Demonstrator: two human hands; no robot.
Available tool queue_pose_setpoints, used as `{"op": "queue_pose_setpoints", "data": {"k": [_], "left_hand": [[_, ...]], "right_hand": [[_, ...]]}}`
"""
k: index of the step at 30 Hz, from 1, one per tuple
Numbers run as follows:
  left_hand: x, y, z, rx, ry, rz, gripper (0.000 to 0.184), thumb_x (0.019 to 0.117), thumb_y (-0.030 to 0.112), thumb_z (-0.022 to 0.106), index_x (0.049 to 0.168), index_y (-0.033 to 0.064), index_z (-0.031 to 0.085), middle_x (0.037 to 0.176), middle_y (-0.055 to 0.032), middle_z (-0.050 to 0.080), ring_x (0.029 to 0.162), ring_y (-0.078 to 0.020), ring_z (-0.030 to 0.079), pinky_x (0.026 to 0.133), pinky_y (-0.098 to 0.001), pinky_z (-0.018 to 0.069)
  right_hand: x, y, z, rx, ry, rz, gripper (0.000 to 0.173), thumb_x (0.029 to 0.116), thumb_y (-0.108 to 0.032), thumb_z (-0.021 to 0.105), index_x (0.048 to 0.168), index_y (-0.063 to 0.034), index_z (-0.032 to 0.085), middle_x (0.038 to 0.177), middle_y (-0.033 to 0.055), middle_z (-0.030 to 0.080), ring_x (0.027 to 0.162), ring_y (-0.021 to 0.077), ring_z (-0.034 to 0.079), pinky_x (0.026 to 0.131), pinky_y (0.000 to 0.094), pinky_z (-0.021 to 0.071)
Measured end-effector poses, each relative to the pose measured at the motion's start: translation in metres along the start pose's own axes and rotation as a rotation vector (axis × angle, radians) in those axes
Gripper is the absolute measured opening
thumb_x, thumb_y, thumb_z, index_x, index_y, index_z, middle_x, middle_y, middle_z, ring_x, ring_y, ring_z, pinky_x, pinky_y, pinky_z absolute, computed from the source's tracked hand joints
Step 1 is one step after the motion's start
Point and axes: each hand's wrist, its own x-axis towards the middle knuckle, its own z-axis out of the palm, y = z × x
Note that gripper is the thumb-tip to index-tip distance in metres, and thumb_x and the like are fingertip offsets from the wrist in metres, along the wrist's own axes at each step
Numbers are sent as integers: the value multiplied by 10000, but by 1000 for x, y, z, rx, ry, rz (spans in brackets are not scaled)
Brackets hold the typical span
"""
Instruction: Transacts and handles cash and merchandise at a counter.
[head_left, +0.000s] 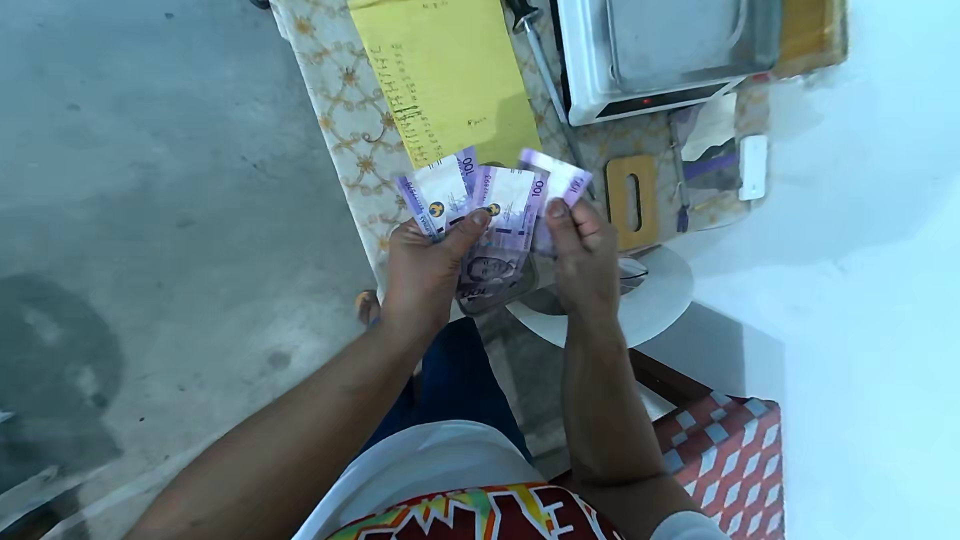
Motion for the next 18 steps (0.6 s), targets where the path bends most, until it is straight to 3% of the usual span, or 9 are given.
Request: {"op": "queue_pose_setpoints", "data": {"k": [4,6,10,13,16,18], "left_hand": [[-2,-3,1,60,-32,51,130,911,61,750,1038,59,720,919,-24,760,827,-117,734,780,-315,632],[-5,0,-3,92,-90,58,130,941,115,731,1069,94,725,957,-4,754,850,-106,727,797,-305,625],[-2,13,-17,118,-61,23,140,991,128,665,1114,70,697,978,-21,751,880,-135,731,827,-344,630],[-1,29,-32,243,-113,14,117,1030,216,617,1081,149,698,914,41,736,777,-78,714,715,-279,626],[5,33,-37,309,-165,-6,129,1039,180,578,1017,132,695,845,42,728,721,-61,702,661,-256,617],[10,28,-33,326,-215,-44,120,1032,142,572,1019,101,685,854,31,731,754,-63,707,698,-266,620]], "right_hand": [[-5,-1,14,212,-96,-71,219,1009,-155,658,1208,-64,649,964,18,695,807,55,676,712,219,596],[-2,2,9,217,-77,-45,161,1023,-144,631,1163,-72,663,927,6,695,778,52,671,701,225,594],[3,8,-11,296,-77,37,182,1076,-208,533,1120,-99,672,931,-12,704,821,59,689,745,269,613],[3,9,-28,393,-134,55,197,1090,-195,482,1128,-108,654,955,-24,699,868,55,687,814,282,609],[-2,4,-42,579,-279,6,150,1033,-171,594,1156,-141,676,954,-36,718,825,52,691,756,266,612],[-3,-4,-40,647,-377,-38,292,992,-173,676,1277,-177,611,1017,-43,720,830,41,692,724,238,613]]}}
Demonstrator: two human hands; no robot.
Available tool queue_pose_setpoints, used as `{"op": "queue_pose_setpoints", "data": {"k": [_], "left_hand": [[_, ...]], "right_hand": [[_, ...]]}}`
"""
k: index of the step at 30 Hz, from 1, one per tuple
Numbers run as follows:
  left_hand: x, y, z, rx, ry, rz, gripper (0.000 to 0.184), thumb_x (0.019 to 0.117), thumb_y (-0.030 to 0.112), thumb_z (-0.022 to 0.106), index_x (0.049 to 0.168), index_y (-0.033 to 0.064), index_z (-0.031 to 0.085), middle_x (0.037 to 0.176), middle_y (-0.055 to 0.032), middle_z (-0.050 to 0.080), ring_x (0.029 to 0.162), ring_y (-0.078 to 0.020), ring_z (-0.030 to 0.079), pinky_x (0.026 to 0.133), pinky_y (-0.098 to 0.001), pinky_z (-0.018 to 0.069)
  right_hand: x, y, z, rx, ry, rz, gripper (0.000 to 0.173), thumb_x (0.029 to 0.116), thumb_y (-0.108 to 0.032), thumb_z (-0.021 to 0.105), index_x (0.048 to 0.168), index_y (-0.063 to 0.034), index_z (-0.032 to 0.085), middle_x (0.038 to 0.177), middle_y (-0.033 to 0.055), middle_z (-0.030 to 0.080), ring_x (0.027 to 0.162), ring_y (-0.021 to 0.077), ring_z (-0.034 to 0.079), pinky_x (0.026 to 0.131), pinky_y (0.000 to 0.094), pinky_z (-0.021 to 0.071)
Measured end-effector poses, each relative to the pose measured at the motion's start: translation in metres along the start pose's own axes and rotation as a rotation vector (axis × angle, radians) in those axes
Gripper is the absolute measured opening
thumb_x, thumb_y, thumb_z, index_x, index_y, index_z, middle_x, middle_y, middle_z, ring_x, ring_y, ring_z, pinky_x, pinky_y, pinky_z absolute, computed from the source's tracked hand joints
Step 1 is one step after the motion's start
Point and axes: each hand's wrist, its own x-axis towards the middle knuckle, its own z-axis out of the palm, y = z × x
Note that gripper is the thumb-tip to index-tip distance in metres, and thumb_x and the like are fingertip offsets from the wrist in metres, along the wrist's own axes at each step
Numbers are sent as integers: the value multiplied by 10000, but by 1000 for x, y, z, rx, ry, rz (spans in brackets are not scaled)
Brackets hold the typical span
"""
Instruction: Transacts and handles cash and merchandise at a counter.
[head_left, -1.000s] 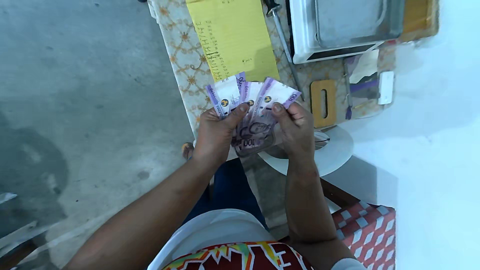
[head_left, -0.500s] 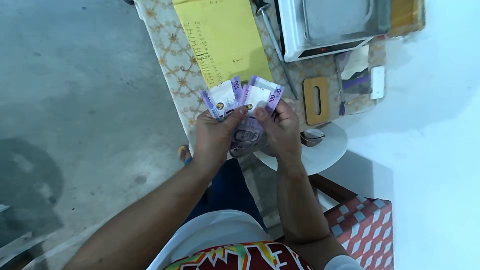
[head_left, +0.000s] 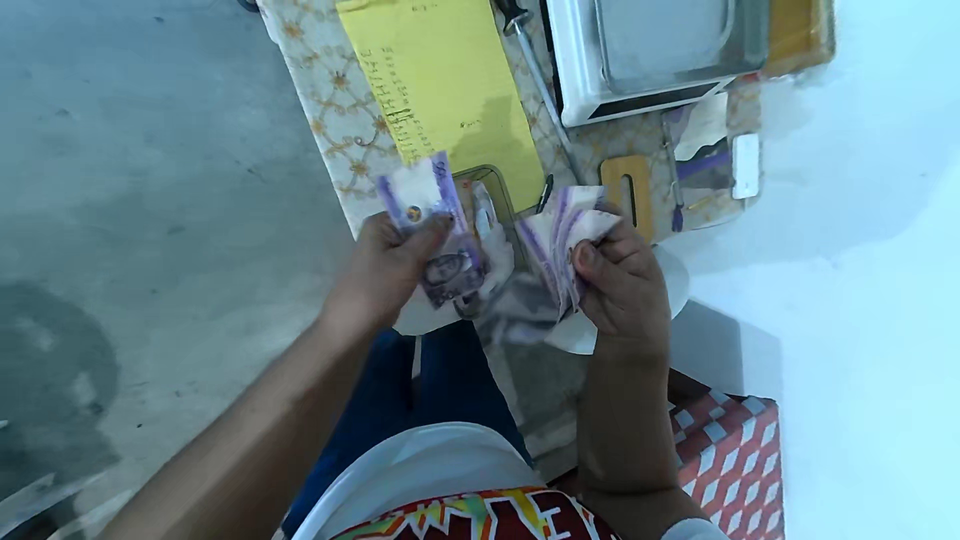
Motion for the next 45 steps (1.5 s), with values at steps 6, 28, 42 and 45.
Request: {"op": "queue_pose_setpoints", "data": {"k": [6,28,42,45], "left_hand": [[-4,-15,23,-71,-225,-44,608,1055,624,309,1349,170,586,1128,-6,709,1009,-121,701,860,-384,616],[21,-62,53,1470,-101,320,352,1020,287,609,1208,4,699,1306,-271,642,1339,-519,504,1149,-774,171],[119,-76,203,1558,-558,522,595,884,-47,704,1449,62,557,1597,-200,397,1475,-444,349,1188,-681,197],[136,-75,219,1297,-485,530,204,968,59,644,1159,36,714,1311,-179,653,1251,-397,594,1106,-615,385]], "right_hand": [[17,37,52,-753,216,-85,668,993,-37,601,1586,-44,292,1338,159,620,1044,172,695,859,357,615],[30,27,-35,-1023,97,-103,363,980,-69,618,1338,-17,656,1374,175,637,1238,285,645,1006,421,559],[32,69,-200,-1206,462,517,638,941,-197,741,1490,-32,462,1421,297,502,1247,505,542,978,615,504],[28,58,-220,-1036,479,597,615,895,-233,787,1407,-4,537,1363,284,552,1176,448,598,934,602,520]]}}
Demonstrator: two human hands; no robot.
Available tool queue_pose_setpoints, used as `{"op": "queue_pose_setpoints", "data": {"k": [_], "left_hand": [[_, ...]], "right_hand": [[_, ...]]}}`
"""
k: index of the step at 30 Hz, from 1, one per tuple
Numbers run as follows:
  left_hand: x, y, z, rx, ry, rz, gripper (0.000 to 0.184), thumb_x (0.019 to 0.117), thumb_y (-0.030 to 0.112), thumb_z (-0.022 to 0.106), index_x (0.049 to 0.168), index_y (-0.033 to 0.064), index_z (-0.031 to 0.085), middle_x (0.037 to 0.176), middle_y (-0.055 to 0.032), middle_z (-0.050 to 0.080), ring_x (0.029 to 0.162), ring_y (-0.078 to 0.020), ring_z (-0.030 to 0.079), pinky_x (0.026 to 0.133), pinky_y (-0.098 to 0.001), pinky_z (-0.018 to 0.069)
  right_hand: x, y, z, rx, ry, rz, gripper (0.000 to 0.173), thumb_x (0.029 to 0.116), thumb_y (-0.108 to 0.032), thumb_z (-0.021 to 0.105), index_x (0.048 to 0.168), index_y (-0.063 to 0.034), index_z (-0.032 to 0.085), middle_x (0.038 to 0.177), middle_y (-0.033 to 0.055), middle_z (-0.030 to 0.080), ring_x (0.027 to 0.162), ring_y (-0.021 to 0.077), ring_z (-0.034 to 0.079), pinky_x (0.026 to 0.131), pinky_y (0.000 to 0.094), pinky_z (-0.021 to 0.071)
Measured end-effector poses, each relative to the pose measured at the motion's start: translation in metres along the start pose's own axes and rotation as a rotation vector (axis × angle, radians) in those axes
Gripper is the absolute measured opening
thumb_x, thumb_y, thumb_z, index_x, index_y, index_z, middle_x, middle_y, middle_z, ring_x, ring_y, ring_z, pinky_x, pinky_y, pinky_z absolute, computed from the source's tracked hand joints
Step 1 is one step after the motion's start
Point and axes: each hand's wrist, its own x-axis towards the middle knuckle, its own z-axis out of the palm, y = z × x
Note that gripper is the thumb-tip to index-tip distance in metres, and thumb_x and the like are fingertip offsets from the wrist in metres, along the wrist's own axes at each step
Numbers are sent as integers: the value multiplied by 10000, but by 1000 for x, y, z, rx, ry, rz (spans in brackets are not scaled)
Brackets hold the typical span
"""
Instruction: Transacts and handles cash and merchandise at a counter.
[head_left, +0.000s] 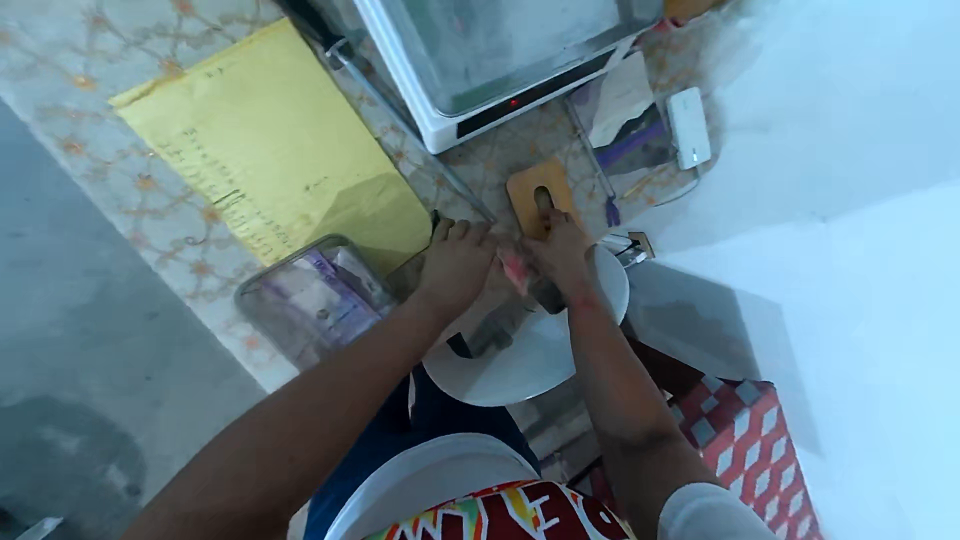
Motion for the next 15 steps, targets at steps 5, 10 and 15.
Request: {"op": "queue_pose_setpoints", "data": {"k": [5,10,15], "left_hand": [[-34,4,-70,-693,276,-162,250,1038,44,517,1236,17,668,1043,-88,729,896,-96,693,835,-315,583],[-147,-54,-145,-934,685,-257,271,1072,108,439,1297,68,586,1017,57,690,839,-58,687,769,-292,620],[-308,-94,-174,-984,961,-568,198,1100,251,408,1184,239,587,831,174,626,669,15,619,610,-188,564]], "right_hand": [[-44,2,-30,236,56,-1,578,943,-235,738,1429,-68,474,1289,214,612,982,353,678,800,548,575],[-140,-79,23,182,165,-554,664,943,-157,656,1543,-17,410,1243,243,629,911,283,680,735,444,599],[-202,-143,137,-3,152,-766,565,963,-197,642,1497,-57,522,1193,228,646,857,323,700,643,455,597]]}}
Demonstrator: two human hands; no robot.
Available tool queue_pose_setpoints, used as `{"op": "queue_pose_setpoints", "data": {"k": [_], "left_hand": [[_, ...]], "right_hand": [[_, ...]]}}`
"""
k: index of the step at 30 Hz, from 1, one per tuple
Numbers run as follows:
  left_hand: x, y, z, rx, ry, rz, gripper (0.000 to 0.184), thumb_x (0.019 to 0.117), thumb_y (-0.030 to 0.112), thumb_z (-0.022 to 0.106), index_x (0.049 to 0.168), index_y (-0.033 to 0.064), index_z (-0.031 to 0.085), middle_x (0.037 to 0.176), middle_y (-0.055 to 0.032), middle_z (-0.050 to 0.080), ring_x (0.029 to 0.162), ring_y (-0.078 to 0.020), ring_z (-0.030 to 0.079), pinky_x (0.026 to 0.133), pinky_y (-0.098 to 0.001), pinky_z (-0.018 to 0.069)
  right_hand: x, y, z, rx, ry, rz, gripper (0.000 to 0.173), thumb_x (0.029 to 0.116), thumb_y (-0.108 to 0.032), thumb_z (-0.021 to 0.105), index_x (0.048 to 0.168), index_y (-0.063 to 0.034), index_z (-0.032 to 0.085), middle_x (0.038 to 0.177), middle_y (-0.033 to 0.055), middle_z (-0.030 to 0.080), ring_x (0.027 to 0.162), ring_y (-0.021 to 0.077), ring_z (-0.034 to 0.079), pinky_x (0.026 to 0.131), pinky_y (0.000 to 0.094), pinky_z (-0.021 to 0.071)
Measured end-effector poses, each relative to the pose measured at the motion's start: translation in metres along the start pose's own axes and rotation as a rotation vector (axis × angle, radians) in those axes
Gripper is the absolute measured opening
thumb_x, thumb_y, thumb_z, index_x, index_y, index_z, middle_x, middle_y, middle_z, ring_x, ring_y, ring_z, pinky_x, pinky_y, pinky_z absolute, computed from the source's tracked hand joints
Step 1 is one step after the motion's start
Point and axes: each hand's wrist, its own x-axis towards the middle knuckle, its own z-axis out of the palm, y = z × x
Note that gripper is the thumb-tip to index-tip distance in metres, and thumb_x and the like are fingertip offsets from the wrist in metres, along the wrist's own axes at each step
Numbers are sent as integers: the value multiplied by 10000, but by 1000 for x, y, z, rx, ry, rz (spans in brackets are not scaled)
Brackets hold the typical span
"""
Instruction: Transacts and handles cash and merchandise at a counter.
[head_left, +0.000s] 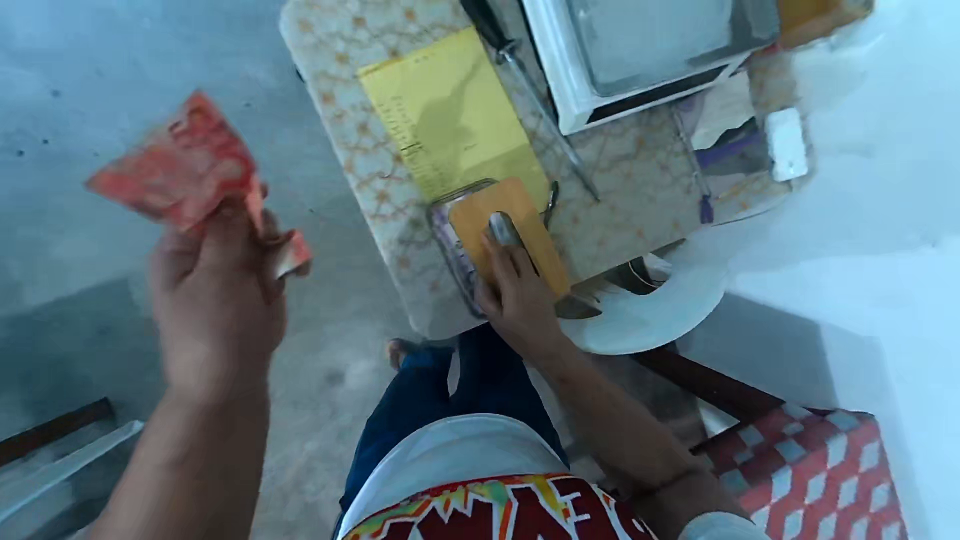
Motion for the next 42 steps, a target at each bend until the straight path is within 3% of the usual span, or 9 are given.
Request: {"op": "queue_pose_setpoints", "data": {"k": [4,10,14,18,23,32,36,39,42], "left_hand": [[-47,-52,-151,-38,62,-16,212,1081,278,484,1256,230,593,901,142,658,723,-4,649,619,-201,584],[-109,-90,-299,-90,331,-92,132,1062,178,486,1160,162,574,899,126,679,764,-8,670,697,-194,588],[-117,-124,-369,-108,281,-92,268,1071,190,487,1319,117,561,1077,93,664,932,-3,656,835,-173,552],[-86,-212,-443,-225,81,-48,437,1054,313,538,1448,131,487,1176,62,637,1008,-61,656,880,-242,566],[-33,-178,-405,-232,113,-122,366,1055,274,544,1402,158,530,1124,91,641,964,-34,648,862,-219,556],[63,-145,-383,-310,27,-67,291,1055,314,529,1321,199,555,1021,120,639,890,-23,651,828,-200,563],[83,-67,-344,-225,190,-106,116,1064,170,489,1126,191,584,897,162,678,799,8,666,760,-193,582],[96,-27,-370,-144,222,-203,139,1060,140,473,1108,170,600,868,149,657,742,22,639,692,-204,576],[115,-21,-443,-78,194,-236,279,1049,97,520,1310,91,616,934,-24,695,700,-81,646,630,-275,574]], "right_hand": [[10,-15,36,-127,-15,101,578,1008,-221,590,1552,-81,452,1316,266,597,893,361,707,672,494,606],[14,-32,42,-206,-85,214,629,1031,-237,575,1608,-114,354,1454,277,513,1108,430,659,861,574,575],[10,-30,43,-200,-59,158,601,1023,-194,556,1592,-99,387,1384,282,554,1027,406,676,806,543,590],[9,-24,47,-247,-13,108,560,1017,-195,556,1553,-72,451,1296,284,604,1009,404,676,808,532,584],[11,-28,55,-265,34,103,496,1019,-196,586,1493,-56,535,1222,275,638,969,389,688,786,519,592],[24,-39,54,-275,-98,286,632,992,-364,645,1495,-23,476,1406,238,587,1134,421,668,924,558,562],[18,-32,59,-320,-40,269,685,949,-347,664,1482,33,463,1420,254,580,1193,409,652,977,540,553],[14,-44,59,-343,-97,286,711,957,-282,665,1495,94,392,1482,335,477,1319,468,545,1088,538,478],[23,-90,64,-549,-126,287,714,975,-302,666,1515,83,401,1534,367,393,1417,548,395,1174,633,329]]}}
